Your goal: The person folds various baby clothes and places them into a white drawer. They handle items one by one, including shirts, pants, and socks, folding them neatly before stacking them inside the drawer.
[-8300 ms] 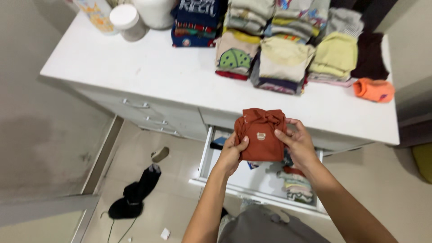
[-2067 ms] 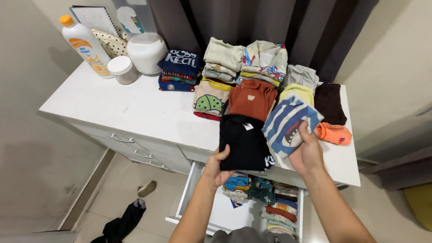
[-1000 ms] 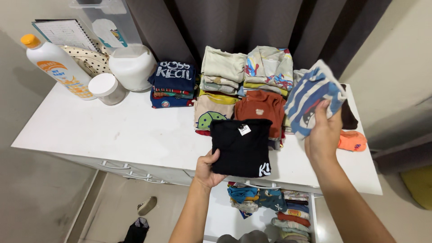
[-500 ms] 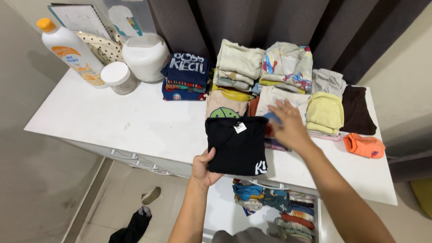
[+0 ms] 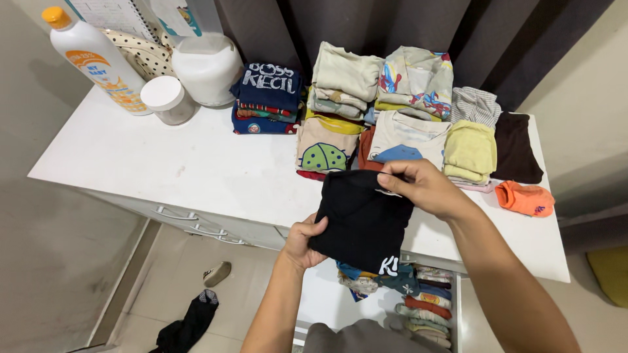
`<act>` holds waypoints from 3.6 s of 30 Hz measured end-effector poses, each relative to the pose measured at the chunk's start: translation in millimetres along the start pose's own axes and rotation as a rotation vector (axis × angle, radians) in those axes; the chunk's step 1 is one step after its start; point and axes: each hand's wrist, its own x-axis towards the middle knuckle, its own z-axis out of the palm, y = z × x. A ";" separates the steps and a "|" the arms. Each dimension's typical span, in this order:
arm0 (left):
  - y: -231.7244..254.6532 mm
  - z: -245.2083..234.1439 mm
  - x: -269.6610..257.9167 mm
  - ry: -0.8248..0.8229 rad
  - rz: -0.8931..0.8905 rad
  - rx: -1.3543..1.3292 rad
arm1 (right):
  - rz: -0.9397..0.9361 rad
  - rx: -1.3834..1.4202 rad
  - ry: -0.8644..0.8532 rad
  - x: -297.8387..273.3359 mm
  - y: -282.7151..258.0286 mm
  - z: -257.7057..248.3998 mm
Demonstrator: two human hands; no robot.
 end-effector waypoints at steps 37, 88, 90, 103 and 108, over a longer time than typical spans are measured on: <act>35.0 88.2 37.4 -0.221 0.180 0.128 | 0.120 0.641 0.334 -28.1 18.1 2.1; -14.4 15.4 113.7 0.694 0.768 1.419 | -0.430 -0.556 0.518 -17.4 62.6 -33.6; -20.4 15.9 92.6 0.707 0.814 1.398 | -0.491 -0.503 0.646 -27.7 61.6 -29.2; -107.9 -49.2 -47.7 1.040 0.591 1.391 | -0.453 -0.205 0.561 -129.7 168.3 47.5; -157.4 -108.1 -82.4 0.991 0.147 1.551 | -0.180 -0.231 0.435 -162.1 225.1 74.2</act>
